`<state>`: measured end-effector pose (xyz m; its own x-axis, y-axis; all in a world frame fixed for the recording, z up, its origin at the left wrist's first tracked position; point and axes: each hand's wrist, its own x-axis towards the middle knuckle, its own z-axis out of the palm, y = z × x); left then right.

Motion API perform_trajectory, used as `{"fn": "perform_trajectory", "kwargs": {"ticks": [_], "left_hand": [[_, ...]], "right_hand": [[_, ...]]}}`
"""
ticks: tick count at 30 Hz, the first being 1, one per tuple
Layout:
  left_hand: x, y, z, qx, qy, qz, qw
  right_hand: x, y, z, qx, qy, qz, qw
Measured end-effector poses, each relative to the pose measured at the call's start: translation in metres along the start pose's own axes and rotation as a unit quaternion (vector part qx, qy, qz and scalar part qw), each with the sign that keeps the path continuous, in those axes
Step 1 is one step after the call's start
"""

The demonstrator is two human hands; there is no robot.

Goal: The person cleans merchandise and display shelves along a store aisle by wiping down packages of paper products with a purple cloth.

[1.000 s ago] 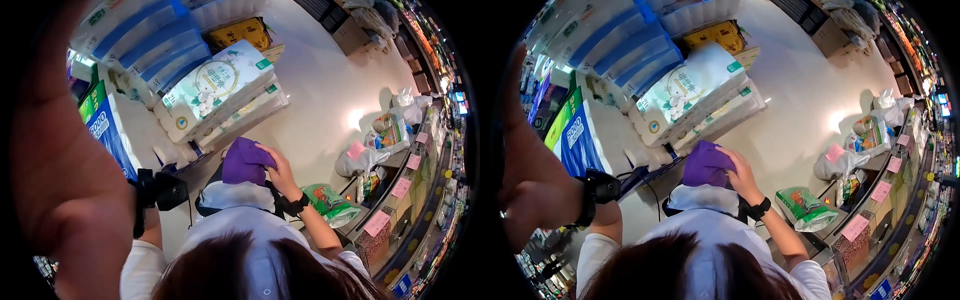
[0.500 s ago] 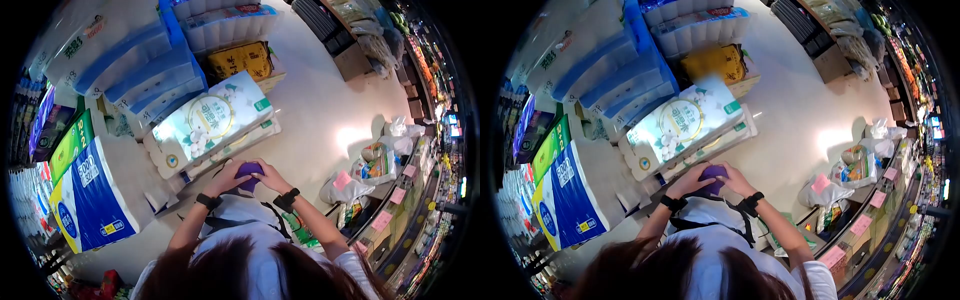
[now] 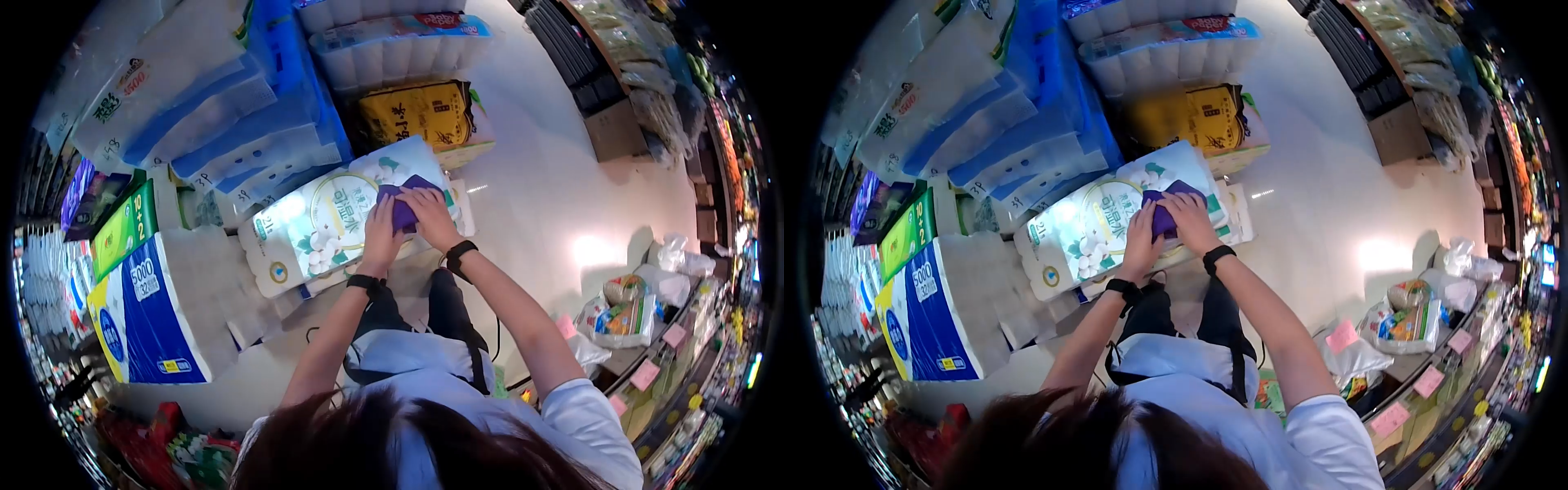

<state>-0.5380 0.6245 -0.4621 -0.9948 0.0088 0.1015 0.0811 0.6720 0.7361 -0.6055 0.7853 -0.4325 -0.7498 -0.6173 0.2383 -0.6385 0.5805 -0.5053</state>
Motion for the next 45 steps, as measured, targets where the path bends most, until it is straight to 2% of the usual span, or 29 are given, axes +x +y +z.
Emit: {"fn": "perform_trajectory", "kwargs": {"ticks": [1, 4, 5, 8, 12, 15, 18, 21, 25, 28, 29, 32, 39, 41, 44, 45], "left_hand": [[-0.001, -0.014, 0.019, 0.01, -0.047, -0.028, 0.998], [-0.023, -0.018, 0.059, 0.102, -0.07, -0.039, 0.992], [-0.028, -0.012, 0.067, 0.061, -0.063, -0.053, 0.995], [-0.036, 0.013, 0.083, 0.098, -0.068, -0.095, 0.988], [-0.033, 0.031, 0.108, 0.106, -0.046, -0.14, 0.983], [-0.024, 0.035, 0.122, 0.128, -0.028, -0.16, 0.978], [-0.012, 0.036, 0.124, 0.126, -0.05, -0.195, 0.971], [0.003, 0.029, 0.12, 0.153, -0.04, -0.103, 0.982], [0.023, 0.018, 0.118, 0.149, -0.019, -0.112, 0.982], [0.046, 0.012, 0.103, 0.188, -0.04, -0.065, 0.979], [0.055, 0.004, 0.107, 0.141, 0.003, -0.088, 0.986], [0.078, -0.02, 0.108, 0.125, 0.002, -0.08, 0.989], [0.117, -0.031, 0.094, 0.17, -0.1, -0.087, 0.977], [0.119, -0.021, 0.093, 0.175, -0.09, -0.111, 0.974], [0.125, -0.022, 0.1, 0.188, -0.08, -0.125, 0.971], [0.128, -0.02, 0.1, 0.19, -0.083, -0.134, 0.969]], "right_hand": [[-0.011, 0.022, 0.019, -0.033, -0.059, 0.031, 0.997], [-0.046, 0.062, 0.041, -0.007, -0.114, 0.046, 0.992], [-0.055, 0.069, 0.041, -0.018, -0.12, 0.024, 0.992], [-0.071, 0.076, 0.024, 0.016, -0.145, 0.012, 0.989], [-0.076, 0.093, 0.009, -0.004, -0.154, -0.036, 0.987], [-0.072, 0.099, 0.006, 0.023, -0.174, -0.025, 0.984], [-0.064, 0.098, -0.002, 0.052, -0.187, -0.015, 0.981], [-0.052, 0.111, 0.009, 0.054, -0.187, -0.028, 0.98], [-0.033, 0.118, 0.007, 0.053, -0.224, -0.014, 0.973], [-0.006, 0.129, 0.008, 0.071, -0.237, -0.006, 0.969], [0.004, 0.134, 0.013, 0.059, -0.238, -0.007, 0.969], [0.03, 0.144, 0.022, 0.024, -0.248, -0.007, 0.969], [0.071, 0.154, 0.016, -0.021, -0.257, -0.037, 0.965], [0.078, 0.155, 0.012, -0.022, -0.28, -0.029, 0.959], [0.081, 0.164, 0.018, -0.015, -0.257, -0.049, 0.965], [0.082, 0.169, 0.023, -0.005, -0.218, -0.074, 0.973]]}}
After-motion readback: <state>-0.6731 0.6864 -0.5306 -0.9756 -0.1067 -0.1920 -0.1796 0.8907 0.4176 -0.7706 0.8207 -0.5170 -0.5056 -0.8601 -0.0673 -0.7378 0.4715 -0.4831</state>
